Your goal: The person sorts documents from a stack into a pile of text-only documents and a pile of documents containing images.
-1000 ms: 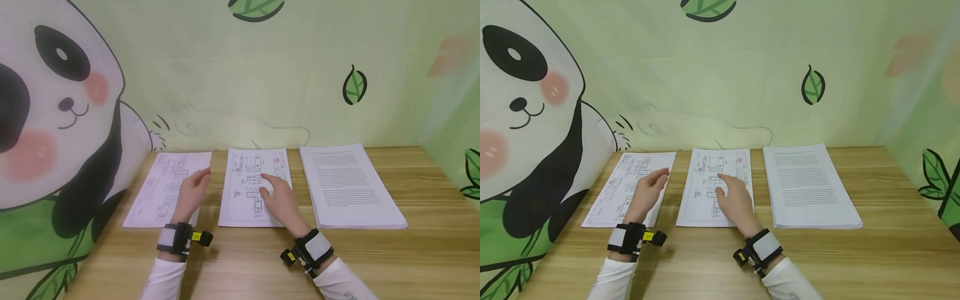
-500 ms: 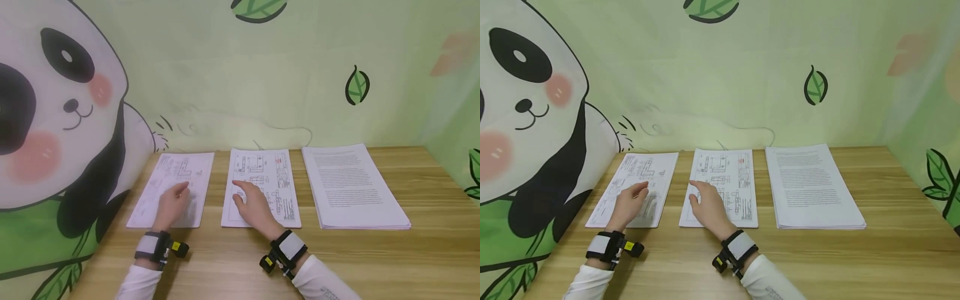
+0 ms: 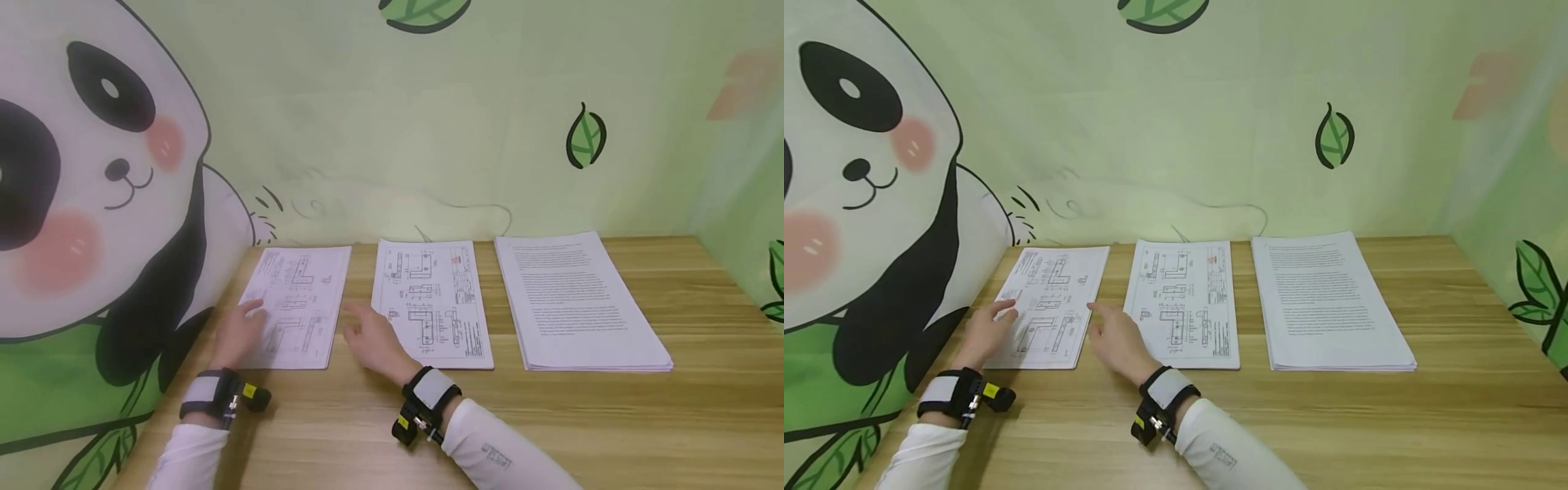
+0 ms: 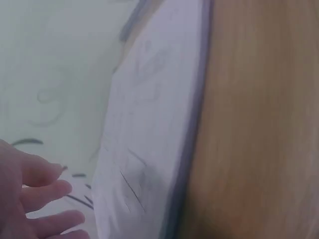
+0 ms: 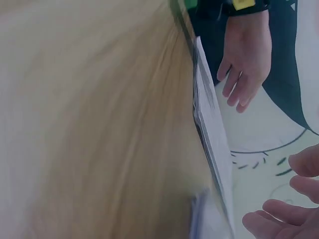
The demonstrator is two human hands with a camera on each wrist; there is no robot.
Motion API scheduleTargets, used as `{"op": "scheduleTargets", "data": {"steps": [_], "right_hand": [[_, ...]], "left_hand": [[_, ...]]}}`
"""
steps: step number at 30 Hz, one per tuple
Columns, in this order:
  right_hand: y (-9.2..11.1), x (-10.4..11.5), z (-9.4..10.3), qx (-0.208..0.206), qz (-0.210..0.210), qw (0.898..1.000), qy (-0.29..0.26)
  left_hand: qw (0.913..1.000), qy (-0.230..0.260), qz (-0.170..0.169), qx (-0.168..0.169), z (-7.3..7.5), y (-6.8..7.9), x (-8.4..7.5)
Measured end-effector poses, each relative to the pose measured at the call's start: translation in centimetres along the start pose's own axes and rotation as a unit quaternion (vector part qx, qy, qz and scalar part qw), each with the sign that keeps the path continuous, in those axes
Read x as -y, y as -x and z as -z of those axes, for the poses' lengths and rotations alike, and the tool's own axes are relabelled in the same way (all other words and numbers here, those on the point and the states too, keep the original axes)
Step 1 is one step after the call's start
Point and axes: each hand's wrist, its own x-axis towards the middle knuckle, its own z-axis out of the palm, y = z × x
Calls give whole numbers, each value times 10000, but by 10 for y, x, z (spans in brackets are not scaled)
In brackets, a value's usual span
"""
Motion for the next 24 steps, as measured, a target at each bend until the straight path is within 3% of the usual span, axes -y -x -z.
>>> {"op": "scheduleTargets", "data": {"steps": [7,11,14,17,20,22,24], "right_hand": [[-6,-3,-22,320,-590,9955,-675],[-11,-6,-25,258,-1216,9777,-1691],[-16,-7,-22,300,-1759,9415,-2861],[-20,-10,-19,358,-2135,8845,-4133],[-22,-14,-16,457,-2261,8372,-4959],[-23,-16,-16,514,-2356,8153,-5265],[-24,-17,-16,590,-2370,8056,-5398]], "left_hand": [[9994,-93,326,-7,0,-8,18],[9986,-64,516,-69,-4,-11,23],[9983,-126,555,-113,-6,-11,25],[9980,-323,531,-119,-7,-11,25],[9973,-553,490,-43,-8,-11,25],[9966,-656,498,16,-9,-11,25],[9963,-704,488,50,-9,-11,26]]}}
